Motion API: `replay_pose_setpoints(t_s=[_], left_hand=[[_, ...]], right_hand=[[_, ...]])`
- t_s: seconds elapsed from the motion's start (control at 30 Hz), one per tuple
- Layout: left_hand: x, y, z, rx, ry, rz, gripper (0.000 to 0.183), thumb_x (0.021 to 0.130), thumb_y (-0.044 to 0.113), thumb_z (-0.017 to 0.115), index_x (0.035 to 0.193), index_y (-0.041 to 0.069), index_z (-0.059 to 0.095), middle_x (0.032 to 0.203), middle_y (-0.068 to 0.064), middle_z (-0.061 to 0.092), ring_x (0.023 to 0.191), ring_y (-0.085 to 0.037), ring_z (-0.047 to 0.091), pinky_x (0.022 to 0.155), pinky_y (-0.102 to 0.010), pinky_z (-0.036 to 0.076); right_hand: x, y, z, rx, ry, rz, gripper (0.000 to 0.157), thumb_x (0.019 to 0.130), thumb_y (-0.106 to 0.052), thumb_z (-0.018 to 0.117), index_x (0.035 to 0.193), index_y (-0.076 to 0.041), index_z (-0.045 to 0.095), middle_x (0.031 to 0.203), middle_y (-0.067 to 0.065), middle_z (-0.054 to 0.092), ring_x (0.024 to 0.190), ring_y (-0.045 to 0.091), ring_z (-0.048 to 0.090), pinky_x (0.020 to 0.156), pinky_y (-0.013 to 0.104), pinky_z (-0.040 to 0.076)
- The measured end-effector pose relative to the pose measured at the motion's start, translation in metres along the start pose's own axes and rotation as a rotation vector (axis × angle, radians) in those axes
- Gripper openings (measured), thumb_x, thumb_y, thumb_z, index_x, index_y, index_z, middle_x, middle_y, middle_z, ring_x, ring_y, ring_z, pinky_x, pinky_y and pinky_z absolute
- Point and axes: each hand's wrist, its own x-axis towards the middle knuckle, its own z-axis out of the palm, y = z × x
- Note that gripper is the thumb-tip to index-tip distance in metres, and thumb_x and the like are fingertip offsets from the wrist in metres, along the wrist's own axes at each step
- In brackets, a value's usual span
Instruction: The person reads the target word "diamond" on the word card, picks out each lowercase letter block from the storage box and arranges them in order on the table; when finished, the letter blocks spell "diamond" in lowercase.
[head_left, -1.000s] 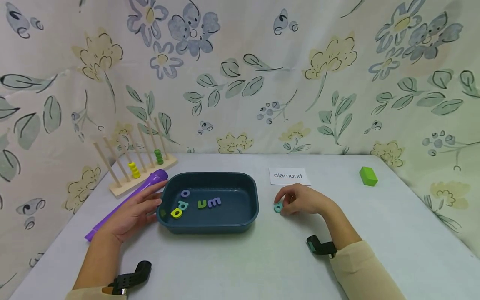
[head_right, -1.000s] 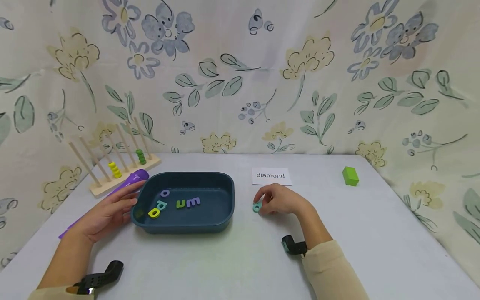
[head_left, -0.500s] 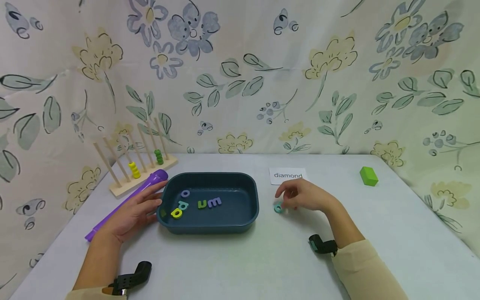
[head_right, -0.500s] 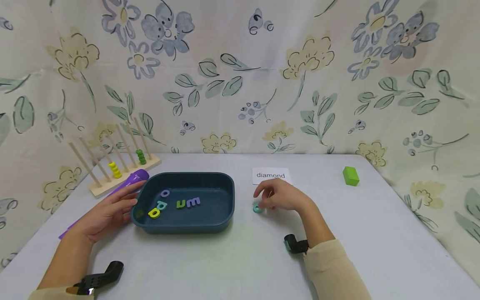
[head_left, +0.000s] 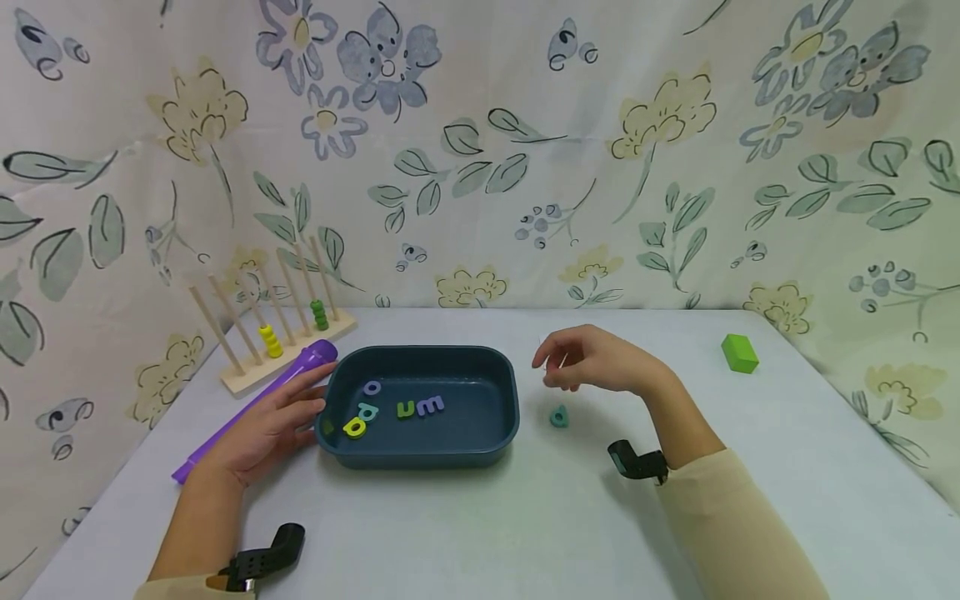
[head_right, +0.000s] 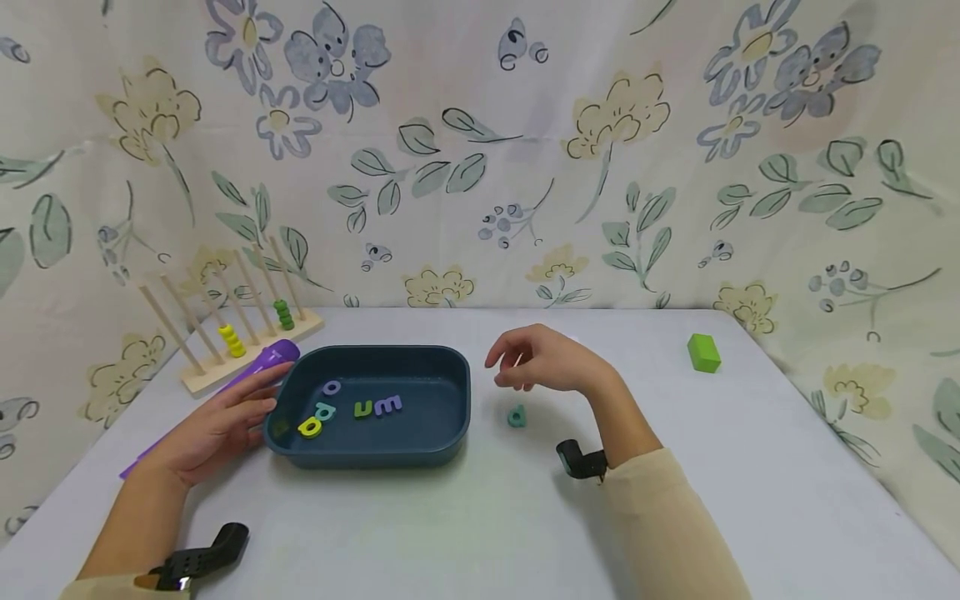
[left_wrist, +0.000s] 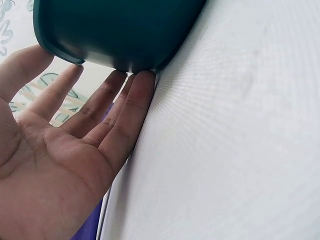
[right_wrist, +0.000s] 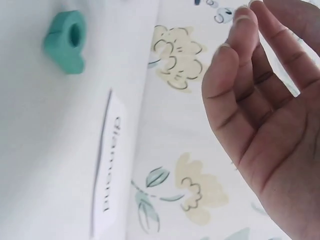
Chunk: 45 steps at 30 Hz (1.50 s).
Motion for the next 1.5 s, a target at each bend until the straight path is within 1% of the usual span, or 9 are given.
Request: replay_pose_setpoints(t_s=[0.27,0.47,0.67,0.83,1.03,1.2,1.27,1.4,1.5], left_hand=[[0.0,0.001,0.0,0.007,0.008,0.0,0.063,0.107,0.032,0.056,0.164,0.029,0.028,0.165,-0.018,0.031,0.127,-0.01,0.055,0.1,-0.036,0.05],[-0.001,0.001,0.001,0.006,0.016,0.002,0.063,0.107,0.031,0.056,0.164,0.029,0.029,0.164,-0.018,0.032,0.128,-0.013,0.053,0.1,-0.037,0.049],[-0.001,-0.001,0.002,-0.003,0.011,0.007,0.062,0.108,0.03,0.055,0.164,0.027,0.029,0.163,-0.02,0.033,0.126,-0.011,0.056,0.1,-0.036,0.051],[-0.001,-0.001,0.002,-0.012,0.017,0.002,0.063,0.107,0.031,0.055,0.164,0.026,0.029,0.163,-0.021,0.033,0.125,-0.012,0.057,0.099,-0.036,0.052],[0.0,0.001,0.002,-0.008,0.023,-0.004,0.063,0.107,0.033,0.057,0.164,0.028,0.03,0.164,-0.019,0.034,0.129,-0.018,0.056,0.1,-0.036,0.051],[0.0,0.001,0.001,-0.003,0.026,-0.006,0.064,0.107,0.033,0.057,0.164,0.028,0.03,0.164,-0.018,0.034,0.134,-0.023,0.053,0.101,-0.037,0.05],[0.0,0.001,0.001,-0.001,0.027,-0.006,0.064,0.106,0.033,0.057,0.164,0.028,0.03,0.164,-0.018,0.034,0.135,-0.023,0.052,0.101,-0.037,0.05],[0.0,0.001,0.002,-0.006,0.024,-0.008,0.064,0.107,0.032,0.057,0.164,0.027,0.029,0.164,-0.018,0.034,0.135,-0.023,0.052,0.102,-0.037,0.05],[0.001,0.001,0.002,-0.004,0.027,-0.01,0.064,0.107,0.032,0.057,0.164,0.027,0.03,0.164,-0.018,0.034,0.137,-0.027,0.051,0.102,-0.038,0.05]], right_hand=[[0.021,-0.028,-0.005,-0.05,-0.083,-0.008,0.023,0.094,-0.017,0.071,0.117,-0.016,0.072,0.099,0.007,0.07,0.094,0.037,0.067,0.082,0.041,0.058],[0.043,-0.048,-0.005,-0.079,-0.158,-0.005,0.024,0.094,-0.018,0.072,0.119,-0.017,0.073,0.104,0.006,0.073,0.095,0.028,0.069,0.085,0.043,0.059],[0.067,-0.066,0.002,-0.078,-0.244,0.004,0.026,0.094,-0.016,0.073,0.12,-0.017,0.074,0.111,0.006,0.073,0.096,0.024,0.071,0.087,0.04,0.061],[0.085,-0.079,0.011,-0.096,-0.319,0.034,0.027,0.093,-0.016,0.073,0.12,-0.018,0.074,0.109,0.005,0.074,0.098,0.026,0.071,0.087,0.038,0.061],[0.101,-0.087,0.023,-0.106,-0.38,0.065,0.03,0.093,-0.017,0.074,0.124,-0.016,0.073,0.107,0.002,0.075,0.1,0.025,0.07,0.086,0.039,0.06],[0.112,-0.093,0.033,-0.14,-0.411,0.085,0.031,0.092,-0.019,0.075,0.123,-0.019,0.074,0.109,-0.001,0.075,0.102,0.02,0.068,0.089,0.041,0.058],[0.117,-0.094,0.037,-0.156,-0.43,0.093,0.031,0.091,-0.02,0.076,0.123,-0.02,0.074,0.109,-0.002,0.075,0.102,0.019,0.067,0.091,0.042,0.056],[0.124,-0.091,0.043,-0.184,-0.489,0.102,0.037,0.09,-0.02,0.077,0.127,-0.016,0.073,0.106,-0.003,0.074,0.101,0.015,0.064,0.097,0.048,0.05],[0.128,-0.088,0.046,-0.183,-0.538,0.12,0.035,0.09,-0.018,0.077,0.124,-0.015,0.074,0.104,-0.003,0.074,0.1,0.013,0.062,0.102,0.05,0.048]])
